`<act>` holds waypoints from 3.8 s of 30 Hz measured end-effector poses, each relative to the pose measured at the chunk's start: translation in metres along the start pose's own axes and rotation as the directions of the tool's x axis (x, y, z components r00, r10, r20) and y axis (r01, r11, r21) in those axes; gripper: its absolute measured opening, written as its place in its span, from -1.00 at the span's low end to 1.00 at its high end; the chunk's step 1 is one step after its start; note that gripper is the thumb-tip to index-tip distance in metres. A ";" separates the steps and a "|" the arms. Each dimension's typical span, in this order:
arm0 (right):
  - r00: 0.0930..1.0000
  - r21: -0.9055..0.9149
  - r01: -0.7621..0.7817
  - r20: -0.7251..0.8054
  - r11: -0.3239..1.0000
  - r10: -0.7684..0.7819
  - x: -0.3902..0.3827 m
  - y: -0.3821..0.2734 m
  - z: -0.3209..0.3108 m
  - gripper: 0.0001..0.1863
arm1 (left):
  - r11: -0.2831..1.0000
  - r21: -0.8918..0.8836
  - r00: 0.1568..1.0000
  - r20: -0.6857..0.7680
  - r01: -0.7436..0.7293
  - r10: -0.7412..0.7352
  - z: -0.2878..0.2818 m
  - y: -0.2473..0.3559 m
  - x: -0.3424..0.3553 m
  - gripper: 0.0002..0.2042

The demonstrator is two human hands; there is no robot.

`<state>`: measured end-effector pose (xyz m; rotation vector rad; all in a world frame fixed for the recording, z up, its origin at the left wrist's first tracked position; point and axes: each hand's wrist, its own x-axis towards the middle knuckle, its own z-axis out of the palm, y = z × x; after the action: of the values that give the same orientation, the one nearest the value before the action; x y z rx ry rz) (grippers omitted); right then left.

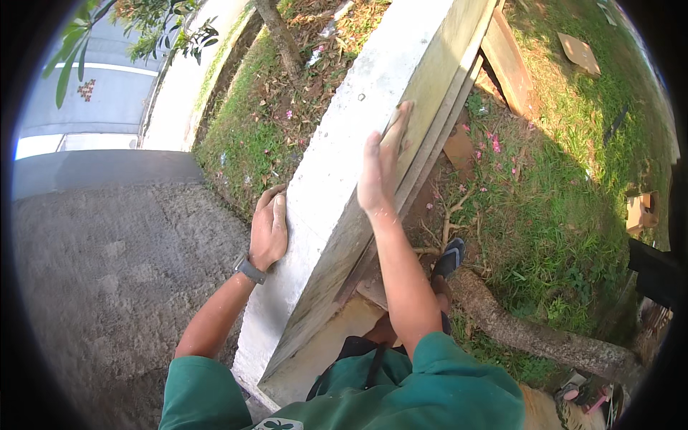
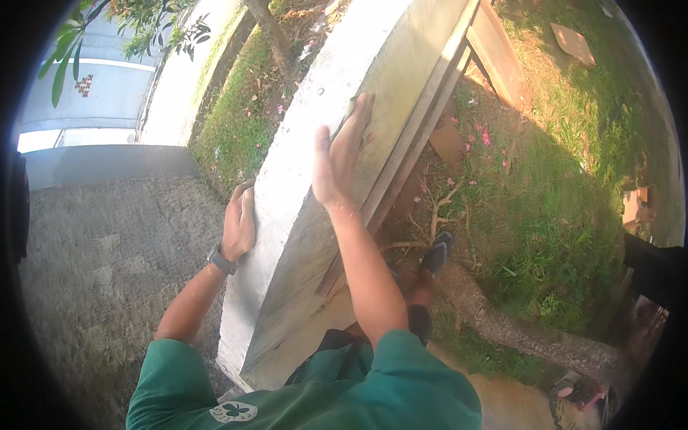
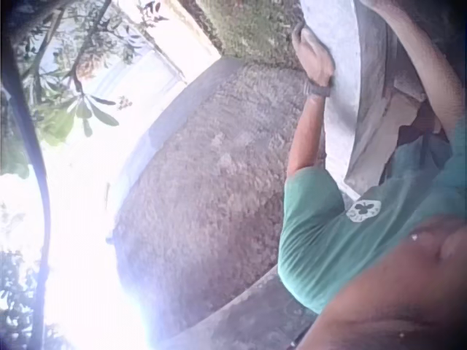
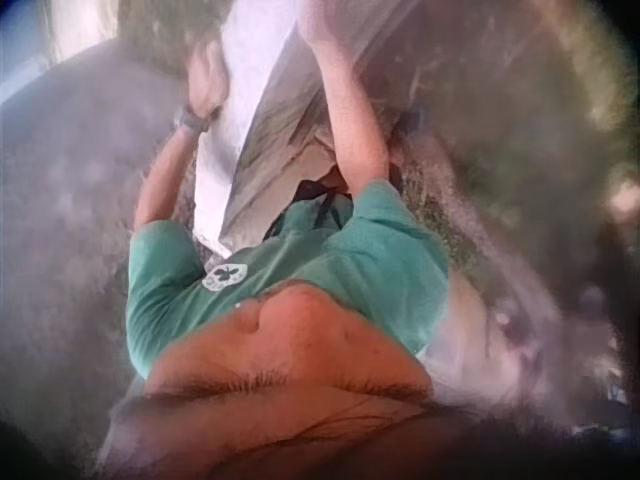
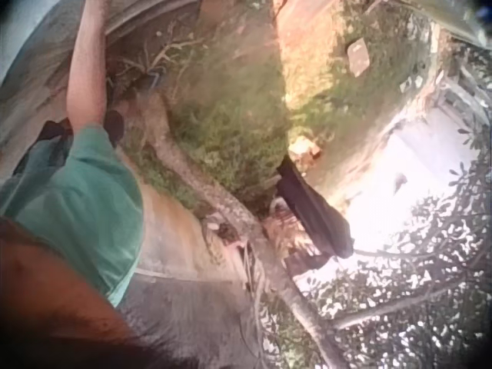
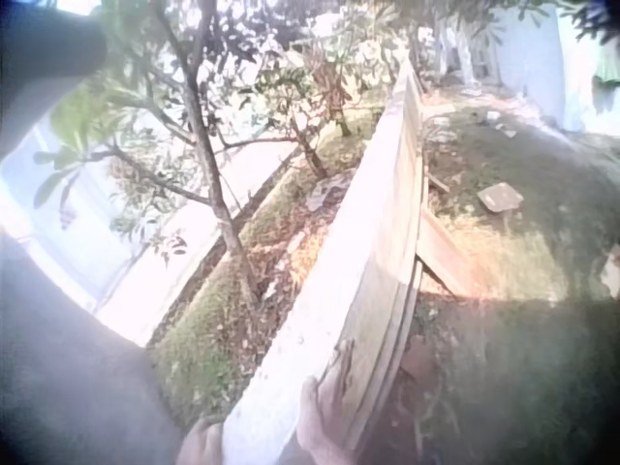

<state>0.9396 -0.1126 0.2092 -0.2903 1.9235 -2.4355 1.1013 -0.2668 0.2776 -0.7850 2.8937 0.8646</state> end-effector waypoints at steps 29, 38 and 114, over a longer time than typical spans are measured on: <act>0.793 0.503 -0.597 0.251 0.625 0.556 -0.179 0.039 0.024 0.06 | 0.997 0.052 0.998 -0.041 0.050 -0.048 0.000 -0.008 -0.003 -0.28; 0.912 -0.015 -0.408 0.018 0.913 0.409 -0.181 0.044 0.013 0.21 | 0.994 0.104 0.994 -0.096 -0.041 0.051 0.002 0.000 -0.006 -0.38; 0.813 -0.224 -0.577 -0.249 0.786 0.526 -0.308 0.104 0.011 -0.43 | 0.977 -0.030 0.974 -0.080 0.212 -0.214 -0.024 -0.059 -0.005 -0.36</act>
<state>1.2339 -0.1065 0.0714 0.4519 2.0505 -1.8425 1.1358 -0.3194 0.2690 -1.1344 2.8027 0.8604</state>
